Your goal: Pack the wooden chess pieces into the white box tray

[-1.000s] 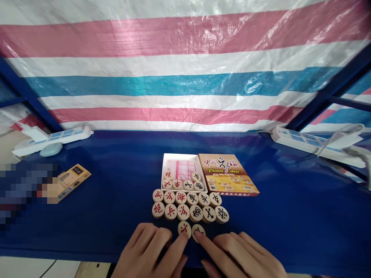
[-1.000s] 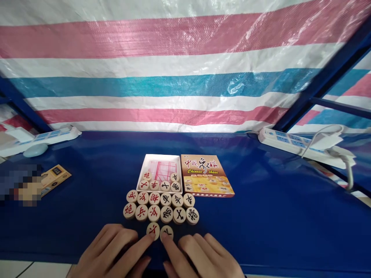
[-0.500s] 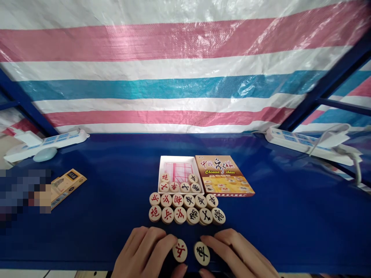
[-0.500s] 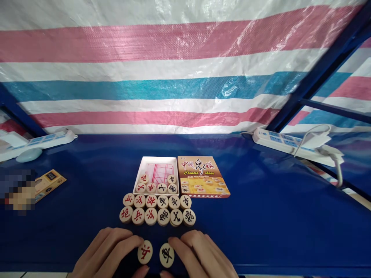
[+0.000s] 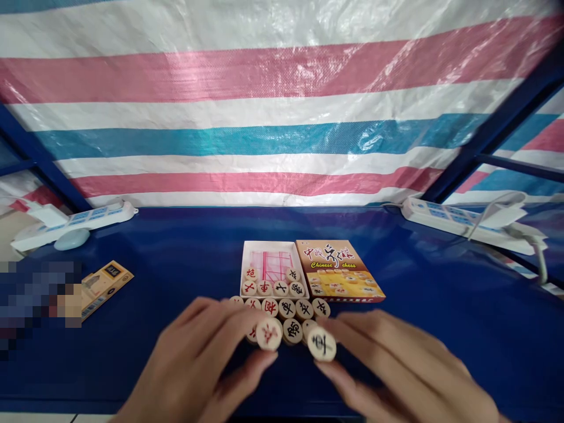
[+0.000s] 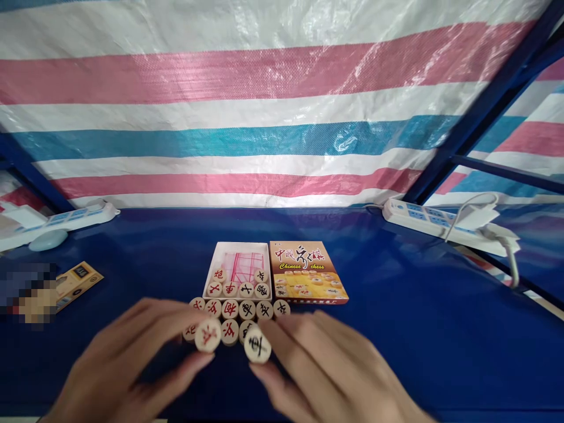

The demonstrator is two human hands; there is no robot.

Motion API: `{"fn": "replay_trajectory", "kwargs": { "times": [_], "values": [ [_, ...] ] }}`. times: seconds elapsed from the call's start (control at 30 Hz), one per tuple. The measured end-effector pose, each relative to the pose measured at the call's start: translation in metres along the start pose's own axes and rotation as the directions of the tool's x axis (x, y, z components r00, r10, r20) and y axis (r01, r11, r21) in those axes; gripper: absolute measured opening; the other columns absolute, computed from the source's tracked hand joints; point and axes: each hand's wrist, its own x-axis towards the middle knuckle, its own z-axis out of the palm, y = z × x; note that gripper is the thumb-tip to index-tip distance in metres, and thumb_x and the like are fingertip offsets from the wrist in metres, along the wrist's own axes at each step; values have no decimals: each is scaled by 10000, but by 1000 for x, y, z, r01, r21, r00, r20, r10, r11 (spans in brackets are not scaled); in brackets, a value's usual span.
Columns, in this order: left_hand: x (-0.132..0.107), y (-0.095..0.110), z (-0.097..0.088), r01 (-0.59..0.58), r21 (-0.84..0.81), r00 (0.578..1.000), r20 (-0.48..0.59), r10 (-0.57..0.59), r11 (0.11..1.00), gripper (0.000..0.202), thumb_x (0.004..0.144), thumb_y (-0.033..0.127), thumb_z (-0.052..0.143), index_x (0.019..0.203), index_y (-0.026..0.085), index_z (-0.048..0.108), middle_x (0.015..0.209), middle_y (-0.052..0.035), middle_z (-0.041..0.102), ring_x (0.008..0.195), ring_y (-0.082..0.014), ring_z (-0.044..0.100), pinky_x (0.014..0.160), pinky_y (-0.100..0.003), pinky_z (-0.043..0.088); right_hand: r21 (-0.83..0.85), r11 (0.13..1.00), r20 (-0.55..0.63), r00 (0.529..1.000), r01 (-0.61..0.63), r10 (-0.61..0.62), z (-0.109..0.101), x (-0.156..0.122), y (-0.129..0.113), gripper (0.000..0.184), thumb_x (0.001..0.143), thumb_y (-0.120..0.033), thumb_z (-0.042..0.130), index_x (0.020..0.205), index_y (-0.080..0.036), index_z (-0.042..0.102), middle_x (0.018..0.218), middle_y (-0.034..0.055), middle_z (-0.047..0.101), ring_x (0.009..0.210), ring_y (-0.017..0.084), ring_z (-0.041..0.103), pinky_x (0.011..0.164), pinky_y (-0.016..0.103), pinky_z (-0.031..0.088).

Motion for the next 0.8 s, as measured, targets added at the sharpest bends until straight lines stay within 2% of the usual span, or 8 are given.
{"fn": "replay_trajectory", "kwargs": {
  "times": [0.07, 0.1, 0.17, 0.23, 0.33, 0.43, 0.6, 0.8],
  "values": [
    [26, -15, -7, -13, 66, 1000, -21, 15, 998, 174, 923, 272, 651, 1085, 209, 639, 903, 26, 687, 778, -107, 625, 736, -245, 457, -32, 995, -36, 995, 90, -91, -3, 25, 24, 366, 885, -199, 664, 1242, -145, 605, 1043, 88, 687, 973, 201, 665, 838, 299, 576],
    [38, -24, -6, -23, 86, 999, -28, 25, 996, 171, 912, 292, 666, 1062, 216, 637, 838, 40, 666, 725, -103, 606, 700, -251, 444, -40, 991, -74, 989, 125, -128, -1, 38, 35, 392, 860, -196, 699, 1236, -138, 602, 1036, 93, 678, 983, 207, 658, 841, 313, 572],
    [58, -43, 3, -19, 100, 1000, -16, 20, 995, 167, 900, 305, 679, 1038, 226, 627, 830, 51, 653, 714, -103, 595, 709, -262, 440, 25, 990, -73, 988, 139, -136, 11, 59, 57, 379, 860, -196, 698, 1219, -141, 589, 1048, 89, 661, 941, 186, 657, 786, 296, 576],
    [70, -60, 15, -22, 108, 997, -71, 30, 994, 184, 894, 320, 684, 1035, 223, 615, 851, 45, 655, 752, -115, 598, 735, -274, 445, 58, 992, -79, 991, 112, -107, 26, 70, 72, 357, 878, -225, 678, 1213, -153, 579, 1043, 73, 651, 882, 166, 657, 754, 294, 576],
    [71, -76, 29, -67, 124, 994, -79, 78, 990, 190, 910, 307, 665, 1059, 208, 603, 881, 31, 661, 784, -121, 601, 760, -290, 450, 28, 994, -71, 992, 106, -104, 42, 70, 83, 364, 879, -261, 674, 1218, -172, 573, 1032, 58, 651, 833, 154, 649, 700, 290, 564],
    [62, -78, 30, -127, 130, 989, -64, 137, 983, 211, 908, 290, 672, 1082, 192, 603, 901, 20, 670, 795, -118, 606, 759, -292, 455, 13, 993, -49, 992, 116, -115, 44, 59, 83, 393, 863, -233, 694, 1231, -170, 569, 1011, 53, 655, 810, 146, 641, 661, 280, 542],
    [51, -65, 28, -207, 88, 968, -125, 217, 974, 227, 867, 278, 725, 1035, 176, 612, 914, 18, 701, 788, -105, 634, 726, -281, 472, 83, 994, -140, 988, 78, -65, 44, 49, 71, 385, 829, -224, 745, 1183, -167, 603, 994, 64, 655, 869, 170, 641, 723, 305, 541],
    [46, -59, 34, -198, 107, 965, -156, 213, 974, 270, 829, 292, 771, 1024, 171, 628, 922, 18, 718, 752, -93, 645, 683, -270, 484, 154, 985, -183, 982, 75, -46, 49, 47, 63, 416, 820, -183, 754, 1204, -145, 598, 969, 68, 640, 893, 166, 626, 761, 303, 543]
  ]
}}
